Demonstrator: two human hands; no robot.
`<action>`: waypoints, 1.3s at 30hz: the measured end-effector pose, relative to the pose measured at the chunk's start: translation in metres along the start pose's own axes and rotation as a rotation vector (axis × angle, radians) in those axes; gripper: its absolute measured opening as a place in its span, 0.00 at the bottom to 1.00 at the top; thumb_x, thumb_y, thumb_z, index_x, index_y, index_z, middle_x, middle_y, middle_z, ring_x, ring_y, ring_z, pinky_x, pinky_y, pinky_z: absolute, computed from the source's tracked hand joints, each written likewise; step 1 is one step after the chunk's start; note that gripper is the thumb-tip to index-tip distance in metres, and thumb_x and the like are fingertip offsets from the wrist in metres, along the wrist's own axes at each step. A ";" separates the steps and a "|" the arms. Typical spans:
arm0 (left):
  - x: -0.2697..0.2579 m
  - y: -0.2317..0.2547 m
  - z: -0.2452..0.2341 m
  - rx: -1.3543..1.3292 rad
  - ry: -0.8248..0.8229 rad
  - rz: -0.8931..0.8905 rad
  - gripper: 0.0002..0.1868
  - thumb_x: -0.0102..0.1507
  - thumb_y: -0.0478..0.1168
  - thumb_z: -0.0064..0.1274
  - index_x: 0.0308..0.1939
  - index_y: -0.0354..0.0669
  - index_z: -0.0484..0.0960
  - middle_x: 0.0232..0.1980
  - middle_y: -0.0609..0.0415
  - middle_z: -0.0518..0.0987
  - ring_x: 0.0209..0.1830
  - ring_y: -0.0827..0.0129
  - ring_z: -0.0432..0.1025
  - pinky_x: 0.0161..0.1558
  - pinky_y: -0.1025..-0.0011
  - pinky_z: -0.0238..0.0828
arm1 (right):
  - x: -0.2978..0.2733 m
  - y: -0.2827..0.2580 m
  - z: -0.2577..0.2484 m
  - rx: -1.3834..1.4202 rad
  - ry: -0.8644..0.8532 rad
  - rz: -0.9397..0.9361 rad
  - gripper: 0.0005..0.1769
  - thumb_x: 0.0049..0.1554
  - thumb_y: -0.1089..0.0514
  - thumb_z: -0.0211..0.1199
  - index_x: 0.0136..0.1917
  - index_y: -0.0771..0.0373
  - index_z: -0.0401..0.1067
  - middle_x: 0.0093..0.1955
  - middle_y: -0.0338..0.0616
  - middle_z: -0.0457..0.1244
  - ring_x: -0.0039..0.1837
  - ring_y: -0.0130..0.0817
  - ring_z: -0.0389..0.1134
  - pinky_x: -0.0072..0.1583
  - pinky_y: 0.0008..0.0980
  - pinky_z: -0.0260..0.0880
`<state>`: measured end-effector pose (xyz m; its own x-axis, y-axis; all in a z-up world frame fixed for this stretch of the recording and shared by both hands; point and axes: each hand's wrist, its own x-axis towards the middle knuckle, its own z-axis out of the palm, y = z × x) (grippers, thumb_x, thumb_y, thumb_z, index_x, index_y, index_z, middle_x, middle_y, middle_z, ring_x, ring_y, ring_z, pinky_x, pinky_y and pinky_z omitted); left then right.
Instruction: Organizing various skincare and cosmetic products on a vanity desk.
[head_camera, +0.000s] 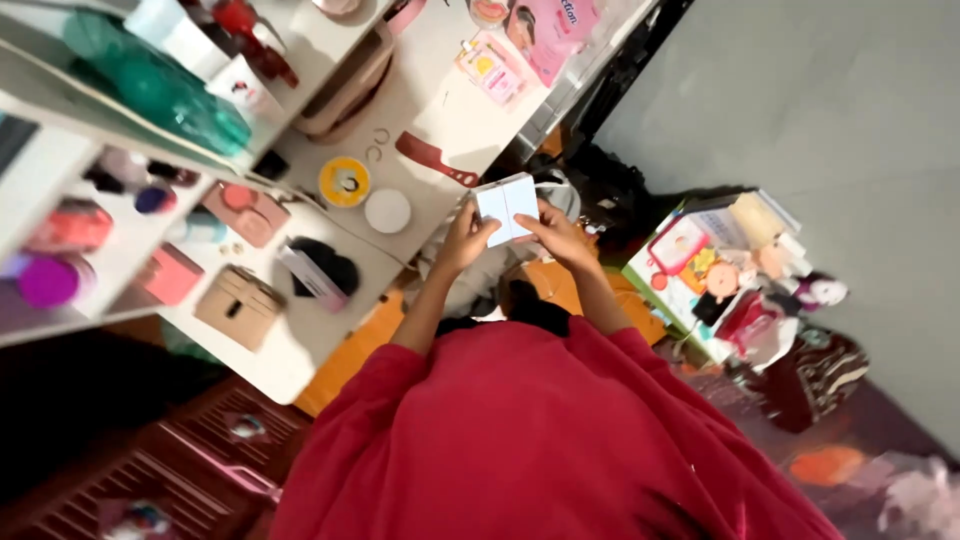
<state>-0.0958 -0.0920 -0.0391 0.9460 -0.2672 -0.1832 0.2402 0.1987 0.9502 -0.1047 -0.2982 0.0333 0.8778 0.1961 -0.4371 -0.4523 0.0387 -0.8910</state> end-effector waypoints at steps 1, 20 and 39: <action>0.001 0.006 0.014 0.035 0.023 -0.058 0.25 0.64 0.37 0.58 0.63 0.35 0.71 0.52 0.49 0.80 0.48 0.70 0.74 0.48 0.70 0.73 | -0.002 -0.001 -0.009 0.024 -0.022 0.025 0.27 0.61 0.55 0.65 0.71 0.61 0.65 0.59 0.39 0.68 0.56 0.29 0.70 0.56 0.29 0.71; -0.037 0.013 0.095 0.842 0.439 -0.028 0.37 0.56 0.49 0.68 0.67 0.46 0.71 0.67 0.47 0.72 0.71 0.50 0.63 0.70 0.49 0.59 | 0.026 0.040 -0.128 -0.065 0.055 -0.178 0.30 0.61 0.56 0.67 0.72 0.63 0.61 0.64 0.43 0.65 0.62 0.33 0.67 0.62 0.34 0.67; -0.083 -0.091 0.043 1.597 0.250 -0.297 0.09 0.68 0.34 0.48 0.51 0.43 0.81 0.46 0.45 0.85 0.46 0.53 0.81 0.45 0.58 0.78 | 0.041 0.006 -0.070 -0.751 -0.081 -0.577 0.27 0.59 0.50 0.73 0.64 0.64 0.67 0.56 0.56 0.68 0.58 0.51 0.70 0.60 0.42 0.69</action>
<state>-0.2052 -0.1285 -0.1000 0.9582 0.0652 -0.2787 0.1046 -0.9861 0.1291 -0.0607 -0.3591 0.0017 0.9078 0.4117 0.0801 0.2922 -0.4838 -0.8250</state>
